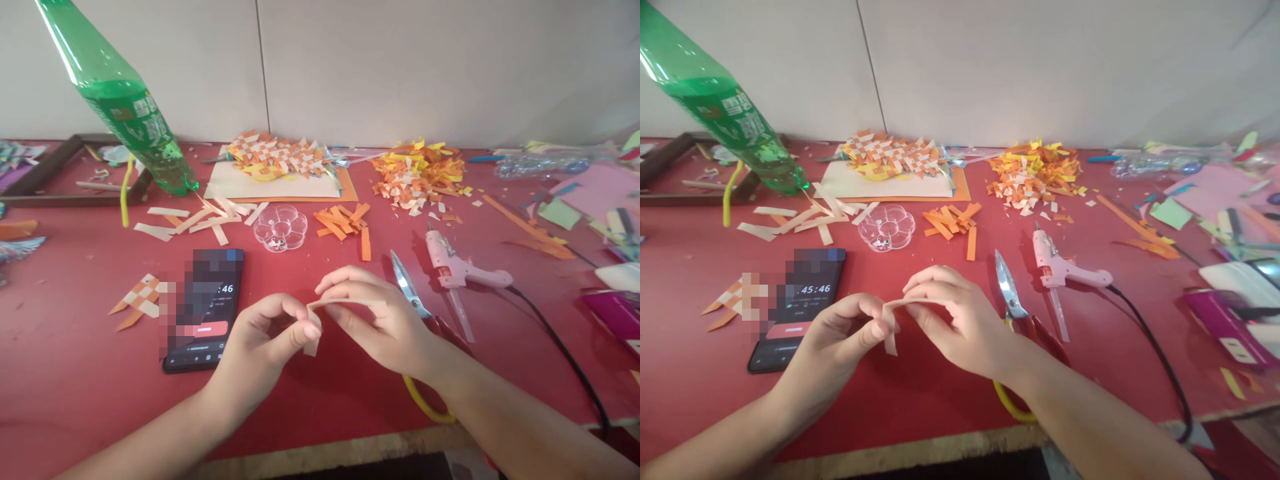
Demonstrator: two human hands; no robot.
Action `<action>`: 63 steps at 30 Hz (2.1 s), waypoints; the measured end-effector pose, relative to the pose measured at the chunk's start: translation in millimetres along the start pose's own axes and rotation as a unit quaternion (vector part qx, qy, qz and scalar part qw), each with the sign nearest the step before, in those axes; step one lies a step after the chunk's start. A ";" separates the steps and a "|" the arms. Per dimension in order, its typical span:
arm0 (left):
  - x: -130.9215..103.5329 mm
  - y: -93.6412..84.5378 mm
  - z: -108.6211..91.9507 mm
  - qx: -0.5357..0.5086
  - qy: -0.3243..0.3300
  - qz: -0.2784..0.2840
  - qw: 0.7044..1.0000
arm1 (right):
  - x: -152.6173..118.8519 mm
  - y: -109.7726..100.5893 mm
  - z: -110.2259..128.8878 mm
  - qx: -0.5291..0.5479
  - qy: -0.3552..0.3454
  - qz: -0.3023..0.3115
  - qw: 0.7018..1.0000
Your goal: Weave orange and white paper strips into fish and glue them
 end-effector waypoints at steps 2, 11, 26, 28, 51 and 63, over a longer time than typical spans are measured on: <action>-0.2 1.0 -0.7 0.007 0.003 0.001 1.000 | 0.1 -0.1 -0.7 0.015 0.013 0.000 1.000; -2.6 1.0 -3.5 0.059 0.000 -0.042 0.997 | -2.1 -1.4 -1.2 0.091 0.052 -0.005 0.994; -1.2 -3.1 -3.6 0.136 0.076 -0.069 0.985 | 0.8 -0.3 0.7 0.057 0.044 -0.008 0.997; -2.6 -7.3 -11.4 0.176 0.104 -0.072 0.976 | 0.6 -1.9 0.8 0.052 0.046 -0.015 0.997; 8.2 -70.0 -46.6 0.678 0.023 -0.389 0.623 | -4.6 -6.0 -7.4 0.067 0.065 -0.059 0.994; -6.3 -32.5 -53.0 0.552 0.199 -0.277 0.761 | -1.9 -7.3 -5.1 0.050 0.041 -0.057 0.996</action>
Point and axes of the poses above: each hand's wrist, its own x-axis towards the middle knuckle, its own y-axis out of the palm, z = x × y, the point moved 6 cm from there along x, towards the middle knuckle, and after that the axes turned 12 degrees about -y, right-handed, at the moved point
